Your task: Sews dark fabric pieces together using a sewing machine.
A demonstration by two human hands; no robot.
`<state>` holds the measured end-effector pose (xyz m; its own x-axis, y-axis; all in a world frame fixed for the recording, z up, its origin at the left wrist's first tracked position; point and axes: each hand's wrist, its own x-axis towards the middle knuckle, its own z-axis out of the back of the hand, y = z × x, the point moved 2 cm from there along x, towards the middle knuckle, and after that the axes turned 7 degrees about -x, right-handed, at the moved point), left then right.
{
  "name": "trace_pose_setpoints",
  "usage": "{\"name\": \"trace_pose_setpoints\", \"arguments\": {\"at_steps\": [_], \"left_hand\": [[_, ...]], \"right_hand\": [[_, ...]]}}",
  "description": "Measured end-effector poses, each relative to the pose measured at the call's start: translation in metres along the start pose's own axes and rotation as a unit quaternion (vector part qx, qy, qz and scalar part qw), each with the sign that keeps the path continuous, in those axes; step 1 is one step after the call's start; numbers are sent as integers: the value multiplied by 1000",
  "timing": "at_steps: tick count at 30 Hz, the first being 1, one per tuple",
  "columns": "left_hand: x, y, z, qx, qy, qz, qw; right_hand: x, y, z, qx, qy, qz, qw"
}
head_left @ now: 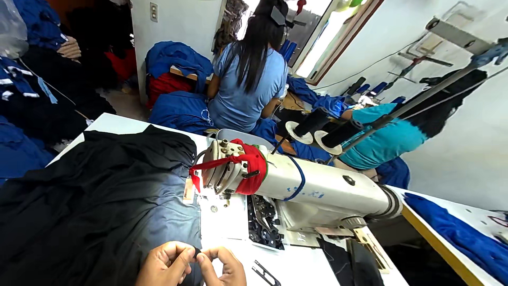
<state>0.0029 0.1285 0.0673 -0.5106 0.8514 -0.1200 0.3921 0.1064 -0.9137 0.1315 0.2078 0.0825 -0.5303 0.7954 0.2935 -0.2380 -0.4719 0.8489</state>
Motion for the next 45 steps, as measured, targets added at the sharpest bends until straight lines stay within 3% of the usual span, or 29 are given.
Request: {"name": "trace_pose_setpoints", "arguments": {"at_steps": [2, 4, 5, 7, 10, 14, 22, 28, 40, 43, 45], "left_hand": [[1, -1, 1, 12, 10, -7, 1000], [11, -4, 5, 103, 20, -75, 992], [23, -5, 8, 188, 9, -140, 972], [55, -6, 8, 358, -43, -266, 894], [97, 10, 8, 446, 1, -342, 827], [102, 32, 16, 558, 78, -281, 777], [82, 31, 18, 598, 44, -254, 759], [82, 33, 18, 594, 38, -274, 755], [84, 30, 18, 615, 100, -242, 744], [81, 34, 18, 626, 86, -271, 726], [79, 35, 19, 625, 76, -277, 726]], "right_hand": [[0, 0, 0, 27, 12, -15, 999], [3, -1, 4, 61, 25, -49, 997], [6, -2, 6, 73, 25, -70, 995], [13, -7, 12, 90, 16, -107, 990], [32, -20, 17, 142, 1, -171, 975], [64, -39, 18, 155, 17, -256, 954], [112, -52, -13, 90, 116, -341, 929], [117, -58, -23, 66, 168, -305, 935], [118, -51, -24, -40, 139, -265, 953], [104, -44, -20, -246, 113, -186, 945], [85, -51, -21, -318, 72, -42, 945]]}}
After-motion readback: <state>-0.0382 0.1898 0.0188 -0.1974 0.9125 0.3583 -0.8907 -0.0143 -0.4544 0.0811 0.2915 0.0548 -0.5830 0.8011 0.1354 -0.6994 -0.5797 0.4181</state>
